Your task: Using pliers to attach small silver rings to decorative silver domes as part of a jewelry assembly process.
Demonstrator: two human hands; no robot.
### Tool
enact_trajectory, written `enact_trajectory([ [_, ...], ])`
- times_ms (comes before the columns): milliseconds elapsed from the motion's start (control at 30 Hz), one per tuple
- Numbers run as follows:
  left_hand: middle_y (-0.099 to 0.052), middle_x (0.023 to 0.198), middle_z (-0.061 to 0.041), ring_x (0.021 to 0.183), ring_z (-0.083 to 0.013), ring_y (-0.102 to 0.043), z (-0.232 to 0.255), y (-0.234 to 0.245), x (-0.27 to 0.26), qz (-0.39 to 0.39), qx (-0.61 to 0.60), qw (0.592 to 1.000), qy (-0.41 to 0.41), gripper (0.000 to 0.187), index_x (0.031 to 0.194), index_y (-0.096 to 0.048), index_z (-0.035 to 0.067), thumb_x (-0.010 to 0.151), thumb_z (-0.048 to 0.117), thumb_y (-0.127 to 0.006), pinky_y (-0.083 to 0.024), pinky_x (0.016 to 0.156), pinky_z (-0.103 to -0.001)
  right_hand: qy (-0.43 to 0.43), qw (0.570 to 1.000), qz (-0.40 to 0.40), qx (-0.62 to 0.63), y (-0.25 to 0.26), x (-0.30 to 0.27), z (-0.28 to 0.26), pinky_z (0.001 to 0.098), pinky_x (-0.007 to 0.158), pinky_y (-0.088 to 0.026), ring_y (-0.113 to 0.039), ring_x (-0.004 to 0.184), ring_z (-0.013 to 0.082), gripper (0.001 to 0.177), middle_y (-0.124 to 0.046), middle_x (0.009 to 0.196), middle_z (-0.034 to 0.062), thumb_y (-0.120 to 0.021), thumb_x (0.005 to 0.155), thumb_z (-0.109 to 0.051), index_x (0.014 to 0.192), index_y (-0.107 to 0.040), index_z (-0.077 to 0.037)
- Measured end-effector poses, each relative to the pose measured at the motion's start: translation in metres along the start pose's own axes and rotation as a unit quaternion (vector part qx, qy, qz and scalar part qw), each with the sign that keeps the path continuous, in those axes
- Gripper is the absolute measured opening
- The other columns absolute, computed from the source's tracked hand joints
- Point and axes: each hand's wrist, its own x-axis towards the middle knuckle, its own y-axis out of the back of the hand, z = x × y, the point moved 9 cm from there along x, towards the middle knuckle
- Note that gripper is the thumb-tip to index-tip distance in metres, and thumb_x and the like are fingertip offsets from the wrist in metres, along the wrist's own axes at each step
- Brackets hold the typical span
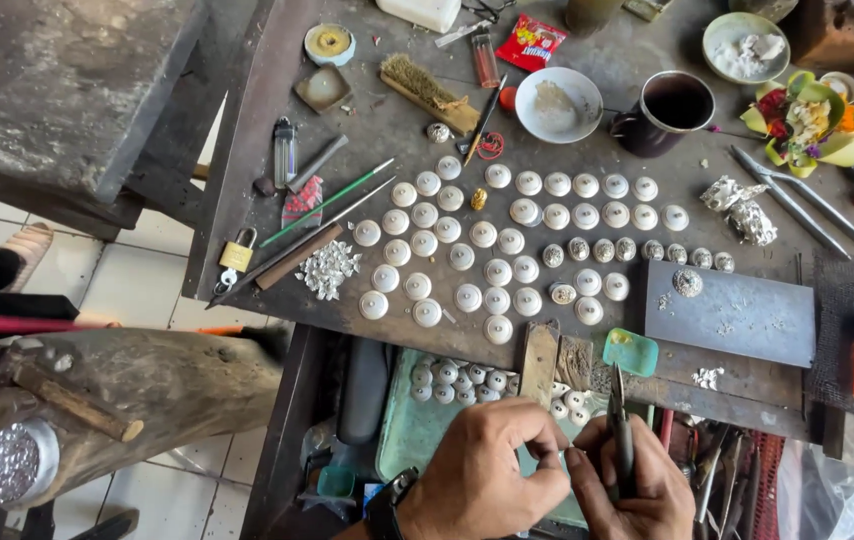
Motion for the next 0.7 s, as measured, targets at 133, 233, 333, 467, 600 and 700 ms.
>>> enact_trajectory([
  [133,-0.057,0.061,-0.001,0.054,-0.0119,-0.053,-0.002,0.002,0.001,0.005,-0.026,1.0,0.0,0.007,0.06,-0.051,0.007,0.062,0.001,-0.053,-0.043,0.048,-0.025,0.005,1.0,-0.011,-0.015,0.0,-0.001,0.0,0.0186,0.05,-0.029,-0.038,0.051,0.0083,0.026,-0.049,0.059,-0.0049,-0.063,0.07,-0.009,0.058,-0.039,-0.01],
  [233,-0.057,0.061,-0.001,0.053,-0.0111,-0.051,-0.003,0.001,0.0,-0.002,-0.035,0.999,0.017,0.006,0.06,-0.052,0.007,0.063,0.002,-0.054,-0.042,0.048,-0.025,-0.005,1.0,0.006,-0.021,0.005,-0.004,-0.005,0.0171,0.049,-0.032,-0.041,0.049,0.0063,0.02,-0.055,0.063,-0.0041,-0.064,0.071,-0.01,0.059,-0.048,-0.009],
  [333,-0.055,0.06,-0.001,0.053,-0.0112,-0.048,-0.005,-0.003,-0.001,-0.01,-0.03,0.999,0.015,0.008,0.061,-0.051,0.007,0.066,0.003,-0.056,-0.04,0.048,-0.026,0.008,1.0,0.004,-0.022,0.006,-0.006,-0.005,0.0156,0.049,-0.034,-0.039,0.048,0.0048,0.013,-0.06,0.067,-0.0054,-0.064,0.072,-0.009,0.062,-0.055,-0.009],
  [467,-0.054,0.06,0.0,0.053,-0.0117,-0.048,-0.002,-0.002,-0.001,0.005,-0.015,1.0,-0.014,0.009,0.062,-0.051,0.008,0.065,0.002,-0.056,-0.041,0.051,-0.026,0.038,0.999,-0.004,-0.033,0.005,-0.004,-0.009,0.0162,0.048,-0.032,-0.034,0.048,0.0054,0.017,-0.056,0.065,-0.0072,-0.062,0.074,-0.009,0.062,-0.05,-0.011],
  [600,-0.054,0.061,0.0,0.053,-0.0125,-0.048,-0.001,-0.003,-0.002,0.008,-0.007,1.0,-0.024,0.009,0.064,-0.052,0.009,0.066,0.001,-0.057,-0.041,0.05,-0.027,0.064,0.998,-0.004,-0.023,0.005,-0.004,-0.009,0.017,0.046,-0.03,-0.032,0.048,0.0068,0.025,-0.054,0.063,-0.0057,-0.061,0.074,-0.007,0.061,-0.04,-0.011],
  [700,-0.057,0.063,0.0,0.055,-0.0128,-0.052,-0.001,-0.002,-0.001,0.011,-0.01,1.0,-0.012,0.007,0.066,-0.054,0.009,0.068,0.003,-0.057,-0.044,0.054,-0.026,0.054,0.998,-0.018,0.005,0.004,-0.006,-0.006,0.0181,0.049,-0.031,-0.036,0.051,0.008,0.025,-0.054,0.064,-0.0031,-0.06,0.074,-0.006,0.061,-0.038,-0.01],
])
